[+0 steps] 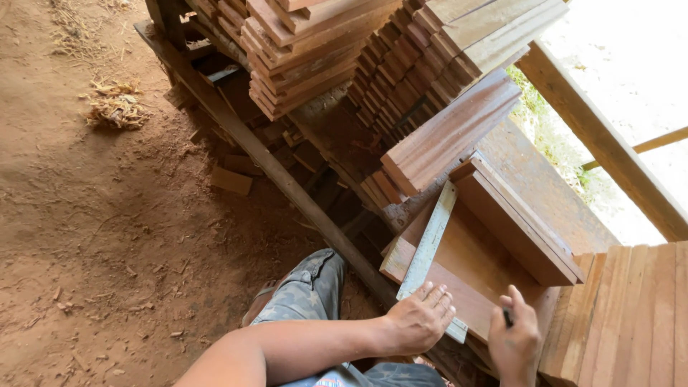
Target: Marking lines on wooden planks using a square ruler and a marker.
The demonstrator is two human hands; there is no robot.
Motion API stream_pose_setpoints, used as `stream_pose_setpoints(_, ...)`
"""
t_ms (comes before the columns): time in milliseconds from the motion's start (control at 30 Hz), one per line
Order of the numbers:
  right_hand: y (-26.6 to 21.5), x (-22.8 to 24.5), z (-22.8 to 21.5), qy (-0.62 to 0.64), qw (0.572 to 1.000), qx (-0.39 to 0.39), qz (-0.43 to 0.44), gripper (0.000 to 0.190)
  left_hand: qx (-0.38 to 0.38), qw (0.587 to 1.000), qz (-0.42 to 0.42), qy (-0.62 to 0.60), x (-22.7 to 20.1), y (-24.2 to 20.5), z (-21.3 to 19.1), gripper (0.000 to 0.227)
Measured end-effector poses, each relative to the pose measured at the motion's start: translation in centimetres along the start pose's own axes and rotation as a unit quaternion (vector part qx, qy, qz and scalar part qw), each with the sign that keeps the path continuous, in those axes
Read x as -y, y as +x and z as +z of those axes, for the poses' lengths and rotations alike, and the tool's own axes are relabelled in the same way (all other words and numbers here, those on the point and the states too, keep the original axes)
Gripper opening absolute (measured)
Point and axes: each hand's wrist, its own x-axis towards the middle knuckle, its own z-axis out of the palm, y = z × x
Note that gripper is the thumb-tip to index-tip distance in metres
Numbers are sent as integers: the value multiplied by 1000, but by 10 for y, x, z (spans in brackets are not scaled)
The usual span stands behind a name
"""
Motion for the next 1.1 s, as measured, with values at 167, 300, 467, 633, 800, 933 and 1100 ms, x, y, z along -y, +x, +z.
stream_pose_setpoints(167,-58,-46,24,6,998,63,-22,48,-28,999,-19,-5,-4,-2,-7,49)
stream_pose_setpoints(300,-84,-51,36,69,991,98,67,66,-65,997,-33,-6,-7,-4,-15,47)
stream_pose_setpoints(467,-89,-55,51,58,998,10,-37,57,-89,995,-32,-3,-10,-2,-25,42)
stream_pose_setpoints(633,-89,-46,53,6,1000,15,12,50,-93,995,-35,3,-11,0,-27,41)
stream_pose_setpoints(800,-88,-50,51,19,1000,12,-19,52,-99,994,-41,-13,-12,3,-38,37)
stream_pose_setpoints(933,-87,-50,49,10,1000,21,-17,53,-85,995,-43,-30,-11,3,-35,41)
stream_pose_setpoints(1100,-89,-53,51,9,1000,27,-10,57,-63,996,-50,-31,-9,4,-30,43)
